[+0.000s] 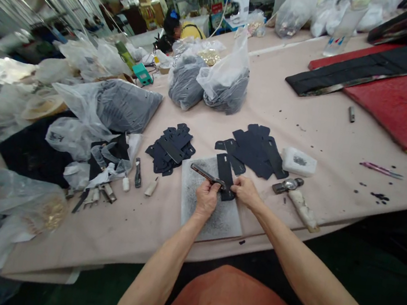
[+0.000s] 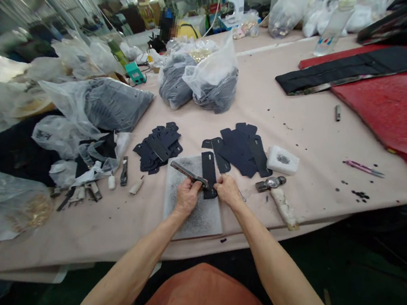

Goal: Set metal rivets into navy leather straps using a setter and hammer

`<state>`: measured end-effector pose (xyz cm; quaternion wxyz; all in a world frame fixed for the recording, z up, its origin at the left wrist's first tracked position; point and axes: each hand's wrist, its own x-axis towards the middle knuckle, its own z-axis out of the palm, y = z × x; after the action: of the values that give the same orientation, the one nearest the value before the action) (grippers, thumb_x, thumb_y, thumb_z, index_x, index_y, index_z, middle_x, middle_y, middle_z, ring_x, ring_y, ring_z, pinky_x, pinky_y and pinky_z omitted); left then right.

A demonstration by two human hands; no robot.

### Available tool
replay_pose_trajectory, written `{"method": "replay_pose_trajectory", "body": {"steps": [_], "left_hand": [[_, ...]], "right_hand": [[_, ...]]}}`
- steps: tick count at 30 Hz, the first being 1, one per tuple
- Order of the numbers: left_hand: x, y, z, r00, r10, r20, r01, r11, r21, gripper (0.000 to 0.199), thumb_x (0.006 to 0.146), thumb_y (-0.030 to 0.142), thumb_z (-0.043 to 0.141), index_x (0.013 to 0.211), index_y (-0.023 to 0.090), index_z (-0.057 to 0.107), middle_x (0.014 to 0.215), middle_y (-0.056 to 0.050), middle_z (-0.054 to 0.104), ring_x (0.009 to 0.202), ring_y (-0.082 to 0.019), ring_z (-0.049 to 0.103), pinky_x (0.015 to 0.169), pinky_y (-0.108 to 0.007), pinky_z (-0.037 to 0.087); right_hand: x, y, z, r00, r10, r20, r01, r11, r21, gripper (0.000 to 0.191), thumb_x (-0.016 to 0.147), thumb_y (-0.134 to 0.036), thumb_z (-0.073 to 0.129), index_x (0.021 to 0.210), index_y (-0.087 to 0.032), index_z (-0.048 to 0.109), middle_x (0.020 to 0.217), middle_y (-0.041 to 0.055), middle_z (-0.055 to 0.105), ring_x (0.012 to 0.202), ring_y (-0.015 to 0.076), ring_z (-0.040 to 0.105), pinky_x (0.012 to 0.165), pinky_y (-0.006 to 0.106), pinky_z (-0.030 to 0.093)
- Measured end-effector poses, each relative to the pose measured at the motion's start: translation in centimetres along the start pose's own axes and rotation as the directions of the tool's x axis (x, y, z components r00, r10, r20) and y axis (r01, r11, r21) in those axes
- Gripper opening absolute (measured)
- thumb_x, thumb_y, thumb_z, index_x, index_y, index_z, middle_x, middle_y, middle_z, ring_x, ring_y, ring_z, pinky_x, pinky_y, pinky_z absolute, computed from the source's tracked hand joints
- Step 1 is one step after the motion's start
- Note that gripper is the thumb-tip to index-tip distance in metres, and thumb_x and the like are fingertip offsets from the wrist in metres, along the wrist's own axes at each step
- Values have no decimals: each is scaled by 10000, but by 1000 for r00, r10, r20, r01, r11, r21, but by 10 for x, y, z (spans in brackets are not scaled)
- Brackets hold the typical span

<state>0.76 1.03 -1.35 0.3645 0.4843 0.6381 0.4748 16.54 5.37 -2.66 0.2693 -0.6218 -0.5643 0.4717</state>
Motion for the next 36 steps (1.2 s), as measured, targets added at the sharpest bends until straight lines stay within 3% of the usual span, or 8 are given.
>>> {"method": "replay_pose_trajectory", "body": {"steps": [9,15,20,27,31,36], "left_hand": [[-12,6,-10,999,38,-18,-38,999,-8,157,824,270,609,884,163,709,805,-41,732,755,-188,672,718,-288,522],[-8,-6,-21,997,16,-69,-20,998,-62,180,823,294,614,899,160,710,819,-45,736,768,-195,678,746,-296,527],[-9,-14,-26,997,-19,-70,10,992,-125,189,812,311,631,876,152,710,811,-49,735,747,-190,678,703,-277,536],[-13,4,-31,994,-93,-61,83,985,-150,146,797,292,619,808,158,678,732,-28,710,650,-164,655,624,-248,519],[-8,9,-37,987,-158,-39,156,987,-43,176,786,320,633,697,170,655,615,-18,677,555,-157,625,543,-230,460],[-3,14,-48,993,-119,-26,121,931,344,283,757,360,690,540,199,607,492,-18,604,493,-165,572,498,-239,350]], "right_hand": [[-16,-4,-17,988,-18,154,-27,959,283,134,699,-311,570,713,-220,472,460,-59,510,429,120,478,459,235,356],[-26,-21,-30,978,-37,205,-83,835,543,300,593,-282,726,835,-172,587,594,-50,576,481,84,484,462,213,350],[-30,-36,-31,971,-71,227,-60,850,523,228,609,-275,724,738,-173,565,559,-58,547,445,69,452,446,216,325],[-32,-45,-24,974,-88,208,-26,872,490,245,695,-336,686,759,-207,488,491,-74,524,417,91,491,448,214,348],[-32,-43,-16,985,-60,162,-33,858,513,259,678,-344,687,758,-209,481,488,-82,516,388,79,461,434,210,331],[-36,-41,-9,991,13,132,-80,853,516,248,651,-330,670,742,-220,467,470,-82,512,369,85,448,414,216,313]]}}
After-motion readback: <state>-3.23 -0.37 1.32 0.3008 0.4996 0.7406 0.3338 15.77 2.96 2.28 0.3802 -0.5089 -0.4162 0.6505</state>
